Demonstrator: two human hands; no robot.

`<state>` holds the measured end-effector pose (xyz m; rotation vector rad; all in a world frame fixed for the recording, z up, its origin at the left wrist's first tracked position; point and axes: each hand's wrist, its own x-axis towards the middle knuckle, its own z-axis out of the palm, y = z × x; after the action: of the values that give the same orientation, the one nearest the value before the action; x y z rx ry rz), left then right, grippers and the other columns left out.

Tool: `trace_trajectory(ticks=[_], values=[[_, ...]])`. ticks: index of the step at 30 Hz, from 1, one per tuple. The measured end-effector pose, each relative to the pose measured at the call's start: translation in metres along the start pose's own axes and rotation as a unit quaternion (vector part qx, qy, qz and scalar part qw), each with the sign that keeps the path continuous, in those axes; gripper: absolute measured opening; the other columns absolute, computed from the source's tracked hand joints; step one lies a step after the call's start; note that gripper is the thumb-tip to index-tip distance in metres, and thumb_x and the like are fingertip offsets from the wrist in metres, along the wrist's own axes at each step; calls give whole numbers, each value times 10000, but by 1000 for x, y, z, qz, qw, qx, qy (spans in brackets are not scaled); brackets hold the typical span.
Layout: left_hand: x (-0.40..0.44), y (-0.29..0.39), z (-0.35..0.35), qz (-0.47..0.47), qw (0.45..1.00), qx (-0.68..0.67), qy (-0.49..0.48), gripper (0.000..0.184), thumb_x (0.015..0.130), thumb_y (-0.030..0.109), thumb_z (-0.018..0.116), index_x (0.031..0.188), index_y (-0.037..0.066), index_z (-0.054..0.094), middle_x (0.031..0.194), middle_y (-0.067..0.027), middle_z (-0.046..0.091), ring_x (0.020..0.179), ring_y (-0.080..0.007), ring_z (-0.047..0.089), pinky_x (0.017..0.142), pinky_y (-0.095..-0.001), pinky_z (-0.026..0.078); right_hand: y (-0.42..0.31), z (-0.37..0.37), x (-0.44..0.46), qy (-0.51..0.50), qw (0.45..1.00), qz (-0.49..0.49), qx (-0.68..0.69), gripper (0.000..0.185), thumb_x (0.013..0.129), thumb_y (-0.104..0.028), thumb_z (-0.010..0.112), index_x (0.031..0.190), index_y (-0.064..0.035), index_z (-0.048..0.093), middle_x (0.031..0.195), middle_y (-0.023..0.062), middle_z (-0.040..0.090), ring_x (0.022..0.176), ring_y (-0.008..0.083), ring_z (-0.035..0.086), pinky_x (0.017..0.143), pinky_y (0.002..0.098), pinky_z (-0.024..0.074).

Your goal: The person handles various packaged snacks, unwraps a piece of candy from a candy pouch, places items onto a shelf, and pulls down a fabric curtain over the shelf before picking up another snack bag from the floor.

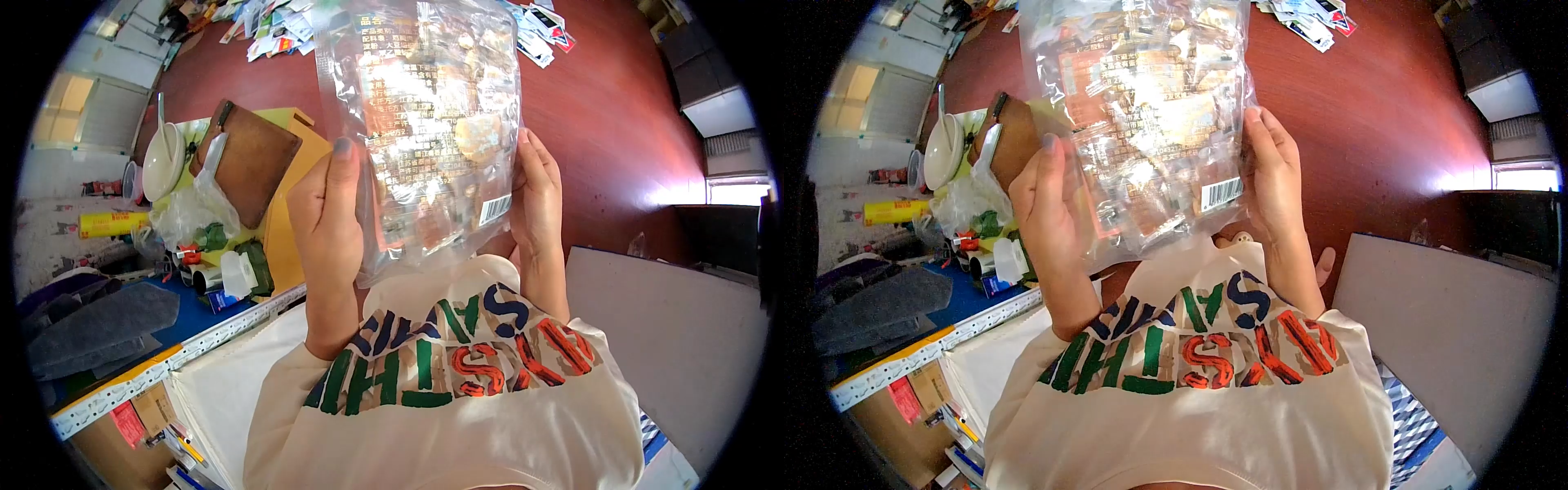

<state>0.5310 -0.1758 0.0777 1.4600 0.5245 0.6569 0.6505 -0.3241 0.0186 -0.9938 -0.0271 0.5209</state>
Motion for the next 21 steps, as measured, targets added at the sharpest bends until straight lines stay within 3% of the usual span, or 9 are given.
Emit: trace_trajectory(ticks=[7,9,11,16,21], values=[[2,0,0,0,1000,-13,-9,435,976,319,463,669,17,520,521,-20,482,376,-71,397,352,-226,299,-1,0,1,-8,1000,-12,-1,271,973,-215,434,1061,-2,576,895,34,647,741,66,601,673,218,490],[3,-1,-1,1,1000,8,-3,432,974,315,469,664,19,520,523,-10,475,397,-64,391,373,-228,292,-2,-3,2,-14,1000,-12,-3,269,973,-215,435,1059,-2,576,899,35,647,744,66,601,675,218,490],[5,-5,-2,16,999,28,7,429,971,311,476,653,26,509,530,9,449,439,-53,367,411,-231,275,-2,-6,2,-46,999,1,7,279,979,-219,442,1095,12,546,956,55,623,825,75,589,758,237,482],[10,-13,-4,23,996,76,38,430,965,306,492,628,41,461,564,46,362,550,-45,288,501,-239,226,0,-9,5,-36,999,10,-6,275,976,-210,445,1085,19,551,962,53,622,829,79,588,758,239,478],[12,-13,-2,8,999,42,29,436,959,317,503,624,50,426,587,60,331,576,-49,263,520,-243,218,-3,-7,5,-23,999,27,-2,267,973,-199,448,1070,24,556,954,48,617,829,88,583,760,248,474]])
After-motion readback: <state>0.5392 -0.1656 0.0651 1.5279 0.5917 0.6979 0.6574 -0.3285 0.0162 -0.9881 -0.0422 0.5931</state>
